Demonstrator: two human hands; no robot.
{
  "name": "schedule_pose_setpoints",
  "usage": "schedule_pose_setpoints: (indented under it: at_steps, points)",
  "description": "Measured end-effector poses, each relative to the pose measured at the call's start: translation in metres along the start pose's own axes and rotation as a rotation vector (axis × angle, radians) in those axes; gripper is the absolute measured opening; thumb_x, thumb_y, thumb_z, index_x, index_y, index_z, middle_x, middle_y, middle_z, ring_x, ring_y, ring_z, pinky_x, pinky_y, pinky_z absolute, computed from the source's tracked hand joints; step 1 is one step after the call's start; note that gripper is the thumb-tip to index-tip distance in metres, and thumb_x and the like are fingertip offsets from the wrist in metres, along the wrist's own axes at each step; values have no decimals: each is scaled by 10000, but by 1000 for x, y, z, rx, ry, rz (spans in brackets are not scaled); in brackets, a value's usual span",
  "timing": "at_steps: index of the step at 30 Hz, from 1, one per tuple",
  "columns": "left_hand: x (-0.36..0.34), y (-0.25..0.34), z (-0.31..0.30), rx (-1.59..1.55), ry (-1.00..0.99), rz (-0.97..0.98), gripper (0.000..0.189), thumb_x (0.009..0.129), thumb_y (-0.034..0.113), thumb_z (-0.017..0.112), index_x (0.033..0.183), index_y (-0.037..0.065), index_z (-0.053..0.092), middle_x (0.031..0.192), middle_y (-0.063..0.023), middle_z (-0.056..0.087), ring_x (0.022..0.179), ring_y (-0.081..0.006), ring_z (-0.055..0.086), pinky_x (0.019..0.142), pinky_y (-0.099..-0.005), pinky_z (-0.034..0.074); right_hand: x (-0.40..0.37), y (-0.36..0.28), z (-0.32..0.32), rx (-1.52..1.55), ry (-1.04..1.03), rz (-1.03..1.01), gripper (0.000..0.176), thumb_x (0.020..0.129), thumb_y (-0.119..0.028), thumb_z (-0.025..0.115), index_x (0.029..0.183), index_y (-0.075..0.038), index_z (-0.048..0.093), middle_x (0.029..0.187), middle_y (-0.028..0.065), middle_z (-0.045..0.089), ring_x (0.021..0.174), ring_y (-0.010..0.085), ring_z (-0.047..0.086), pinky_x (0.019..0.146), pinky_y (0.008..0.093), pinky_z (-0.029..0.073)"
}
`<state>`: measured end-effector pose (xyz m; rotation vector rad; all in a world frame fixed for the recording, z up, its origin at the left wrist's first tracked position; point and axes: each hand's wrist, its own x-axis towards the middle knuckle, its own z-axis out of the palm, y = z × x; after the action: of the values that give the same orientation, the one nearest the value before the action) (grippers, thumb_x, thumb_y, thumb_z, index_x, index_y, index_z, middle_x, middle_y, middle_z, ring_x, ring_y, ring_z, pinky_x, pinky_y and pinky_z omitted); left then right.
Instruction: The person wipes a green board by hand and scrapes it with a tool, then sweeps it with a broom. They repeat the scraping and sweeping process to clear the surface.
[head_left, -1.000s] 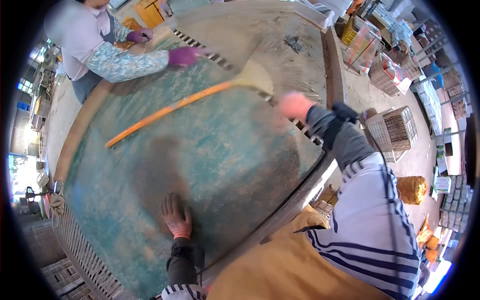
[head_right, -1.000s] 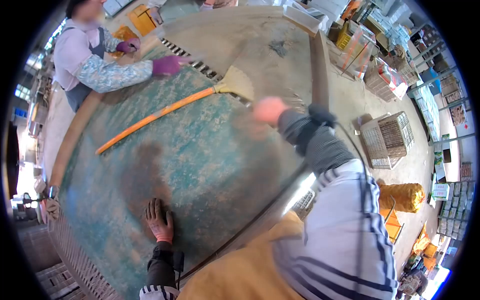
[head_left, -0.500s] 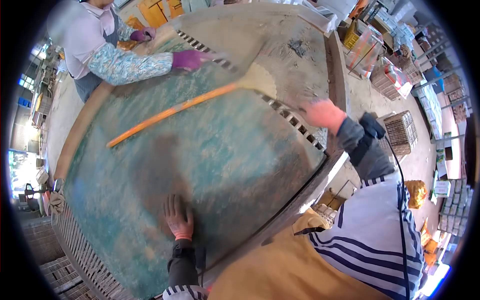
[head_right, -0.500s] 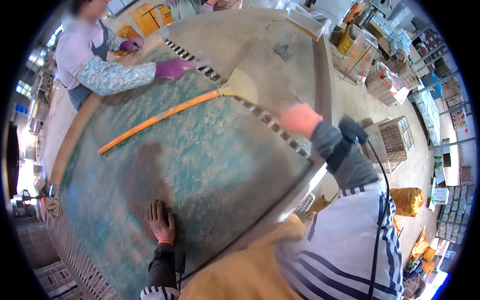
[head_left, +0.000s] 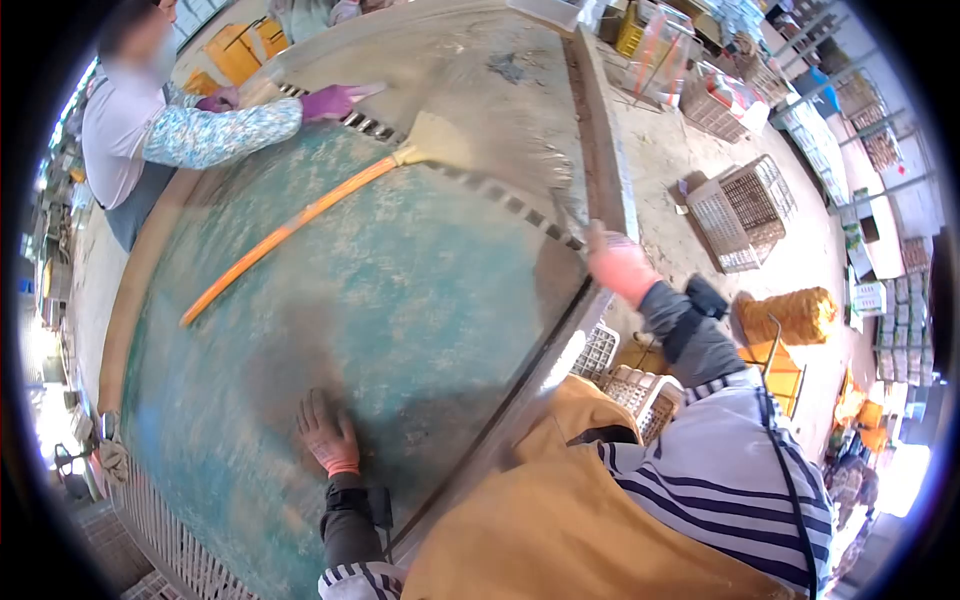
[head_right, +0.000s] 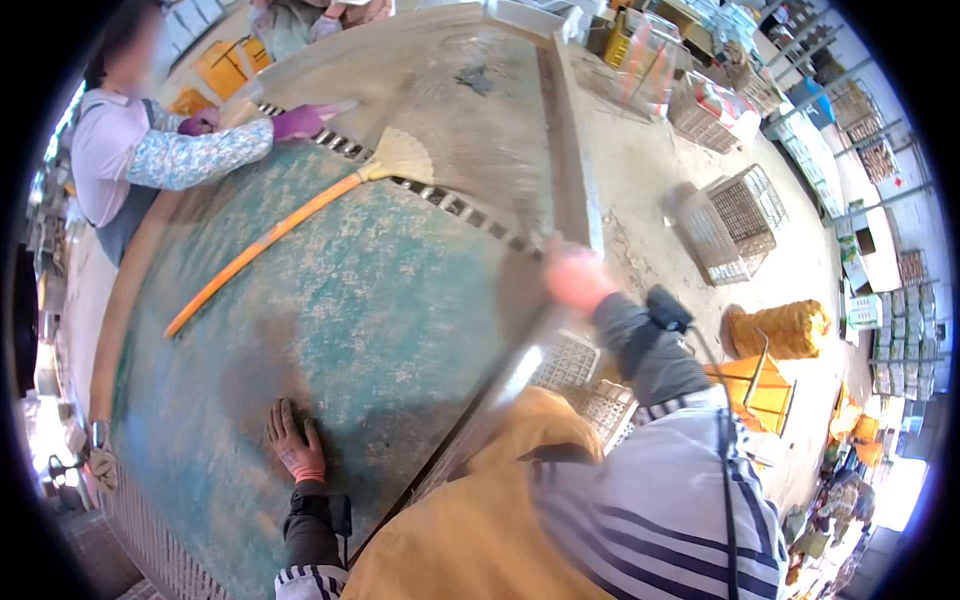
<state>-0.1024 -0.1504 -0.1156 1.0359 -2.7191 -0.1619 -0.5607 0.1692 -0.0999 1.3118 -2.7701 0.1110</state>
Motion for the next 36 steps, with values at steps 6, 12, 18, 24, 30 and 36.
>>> schedule_pose_setpoints:
  at_steps: [6, 12, 18, 24, 30, 36]
  points:
    - [-1, -3, 3, 30, -8, -14, 534, 825, 249, 529, 1325, 85, 433, 1377, -115, 423, 1288, -331, 353, 1081, -493, 211, -9, -72, -10, -99, 3, -80, 298, 841, -178, 490, 1032, 51, 488, 616, 139, 607, 535, 293, 617, 499, 413, 499]
    - [6, -19, 12, -15, -11, 32, 569, 805, 263, 563, 1311, 36, 433, 1335, -185, 436, 1252, -383, 369, 1068, -493, 235, -17, -39, -39, 11, -142, -57, 256, 878, -251, 498, 1011, -33, 510, 661, 158, 625, 621, 325, 641, 560, 438, 512]
    - [180, -50, 1, 98, 123, 271, 647, 777, 291, 597, 1319, -4, 402, 1347, -202, 413, 1251, -378, 366, 1057, -486, 256, -46, -125, -59, 456, -90, 395, 353, 882, -238, 519, 1193, -74, 487, 928, 212, 635, 854, 367, 627, 718, 441, 512]
    - [283, -56, 17, 277, -117, 128, 620, 759, 335, 611, 1290, 66, 437, 1245, -174, 467, 1197, -336, 404, 1016, -527, 273, -61, -146, -41, 528, 238, 549, 530, 844, -209, 548, 1337, -84, 398, 1136, 211, 564, 1024, 370, 565, 853, 424, 464]
    - [297, -55, 20, 365, -243, 224, 499, 718, 313, 645, 1144, 81, 528, 1070, -159, 555, 1019, -343, 530, 865, -492, 409, -64, -144, -31, 470, 208, 565, 534, 836, -187, 547, 1340, -92, 397, 1120, 200, 561, 1006, 371, 567, 845, 431, 457]
    - [227, -53, -19, -62, -140, 330, 457, 744, 230, 633, 1161, 77, 524, 880, -203, 621, 793, -392, 596, 682, -499, 467, -62, -148, -45, 515, 222, 531, 523, 844, -101, 550, 1341, -53, 394, 1155, 215, 561, 1049, 375, 566, 877, 399, 468]
